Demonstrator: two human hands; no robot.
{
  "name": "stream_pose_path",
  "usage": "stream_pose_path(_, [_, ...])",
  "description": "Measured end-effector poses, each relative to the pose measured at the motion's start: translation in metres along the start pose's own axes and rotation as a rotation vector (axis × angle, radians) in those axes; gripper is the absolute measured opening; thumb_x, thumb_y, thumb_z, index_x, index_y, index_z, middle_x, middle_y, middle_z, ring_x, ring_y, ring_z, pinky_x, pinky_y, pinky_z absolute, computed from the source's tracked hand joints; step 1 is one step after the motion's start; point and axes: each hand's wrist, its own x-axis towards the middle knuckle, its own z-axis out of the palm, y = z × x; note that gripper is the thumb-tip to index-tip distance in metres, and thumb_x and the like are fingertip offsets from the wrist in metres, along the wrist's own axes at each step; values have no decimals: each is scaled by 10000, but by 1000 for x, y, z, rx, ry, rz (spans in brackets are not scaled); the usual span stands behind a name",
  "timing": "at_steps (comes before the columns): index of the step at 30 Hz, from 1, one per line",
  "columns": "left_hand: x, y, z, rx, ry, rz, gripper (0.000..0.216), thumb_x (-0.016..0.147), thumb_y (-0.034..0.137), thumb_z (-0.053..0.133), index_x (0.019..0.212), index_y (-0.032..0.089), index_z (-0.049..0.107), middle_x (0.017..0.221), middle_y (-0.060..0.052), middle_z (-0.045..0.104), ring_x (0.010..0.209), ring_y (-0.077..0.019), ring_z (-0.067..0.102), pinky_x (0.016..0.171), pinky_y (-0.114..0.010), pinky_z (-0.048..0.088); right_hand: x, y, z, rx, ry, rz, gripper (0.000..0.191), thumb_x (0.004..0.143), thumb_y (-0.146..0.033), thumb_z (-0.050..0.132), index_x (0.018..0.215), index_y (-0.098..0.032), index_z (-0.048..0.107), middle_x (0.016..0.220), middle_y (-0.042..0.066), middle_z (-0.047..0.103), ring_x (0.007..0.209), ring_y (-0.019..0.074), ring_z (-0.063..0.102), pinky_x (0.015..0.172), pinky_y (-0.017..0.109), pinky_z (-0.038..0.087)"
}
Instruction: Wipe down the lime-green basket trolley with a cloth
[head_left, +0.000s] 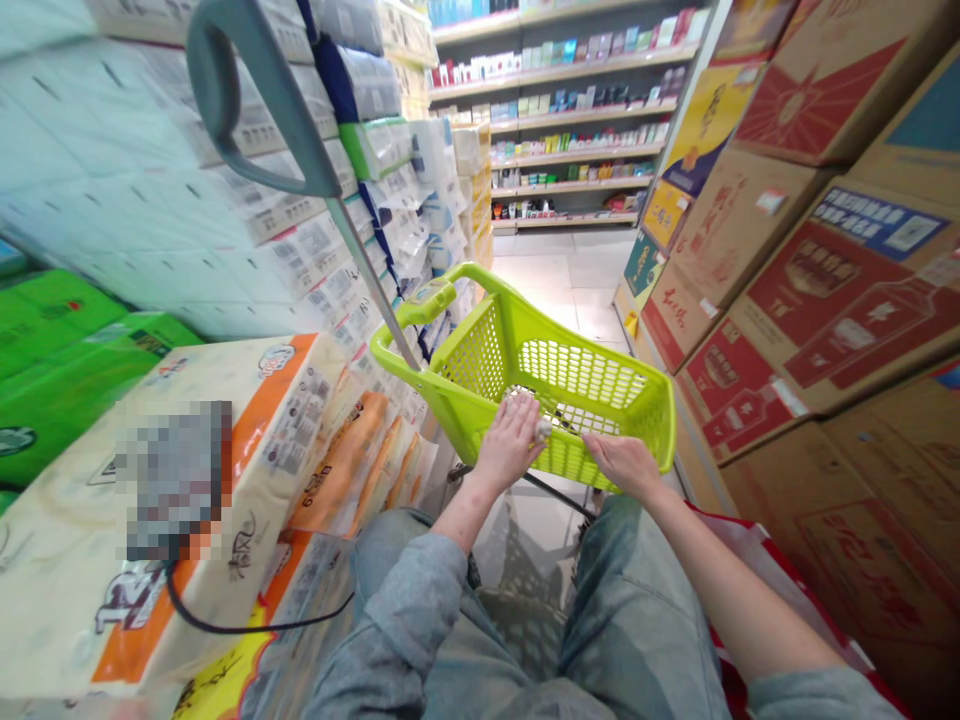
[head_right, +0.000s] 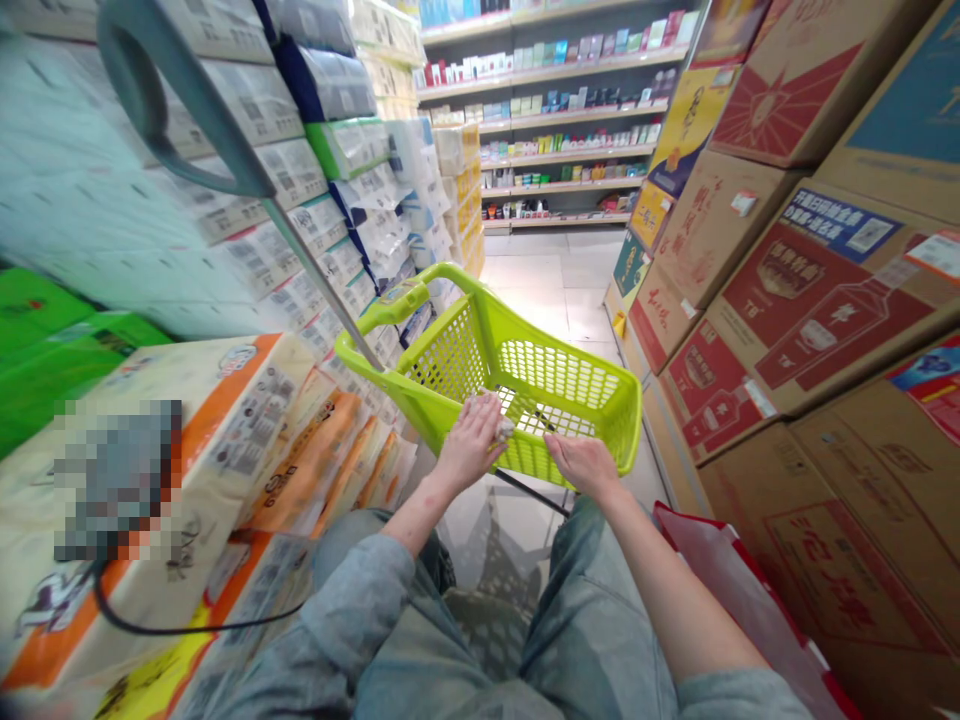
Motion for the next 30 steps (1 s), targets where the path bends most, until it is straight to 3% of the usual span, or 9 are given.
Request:
stream_pose_path(2, [6, 16, 7, -19, -24, 52, 598, 905, 421, 426, 1380, 68, 343, 1446, -165, 379, 1393, -256, 248, 1146, -452, 244, 0, 0, -1, 1, -2, -2, 616, 975, -457, 127, 750, -199, 640, 696, 32, 700, 592, 124, 616, 505, 251, 222])
stream_pose_path(7, [15, 21, 10, 1, -60, 136, 375, 933, 218, 372, 1292, 156, 462, 1290, -116, 553, 1278, -205, 439, 1118, -416, 295, 0, 3, -1, 6, -3, 3, 620, 974, -451, 122, 761, -196, 645, 694, 40, 703, 588, 125, 615, 501, 242, 222])
stream_pose_path(10, [11, -1, -2, 4, -72, 183, 326, 928, 198, 387, 1231, 182, 508, 1220, -99, 593, 1216, -188, 491, 1092, -401, 329, 0, 6, 0, 6, 1, -2, 615, 975, -445, 127, 751, -194, 642, 680, 39, 696, 586, 125, 613, 504, 240, 224])
stream_pose_path(17, [-11, -85, -51, 106, -22, 68, 315, 916, 201, 422, 1211, 209, 530, 1223, -87, 594, 1232, -200, 481, 1097, -417, 326, 2, 10, 2, -7, 18, -23, 601, 977, -435, 140, 714, -189, 622, 656, 35, 684, 565, 120, 602, 502, 242, 214])
stream_pose_path(20, [-17, -100, -59, 160, -33, 10, 338, 919, 190, 400, 1232, 225, 523, 1254, -83, 581, 1267, -199, 454, 1118, -432, 302, 3, 7, 2, -11, 19, -16, 618, 974, -440, 124, 707, -188, 621, 647, 36, 679, 565, 121, 601, 498, 242, 205])
stream_pose_path(24, [-21, -83, -44, 171, 30, -85, 414, 902, 151, 400, 1311, 181, 460, 1376, -109, 485, 1365, -233, 318, 1143, -471, 261, 4, 3, 0, 1, 2, -17, 624, 973, -446, 118, 706, -190, 622, 660, 36, 683, 572, 121, 597, 502, 244, 211])
stream_pose_path(26, [-21, -64, -28, 127, 51, -68, 462, 892, 129, 399, 1353, 157, 412, 1440, -113, 407, 1396, -234, 247, 1149, -464, 261, 5, 2, 0, -9, -8, -13, 623, 973, -444, 122, 707, -192, 625, 677, 37, 690, 575, 121, 597, 504, 247, 211])
stream_pose_path(30, [-19, -24, 1, 23, 55, -18, 483, 899, 113, 377, 1378, 167, 377, 1455, -101, 387, 1406, -214, 213, 1141, -453, 293, 5, 2, 0, -30, -17, 2, 618, 974, -438, 130, 710, -190, 631, 688, 41, 698, 580, 125, 599, 505, 245, 206])
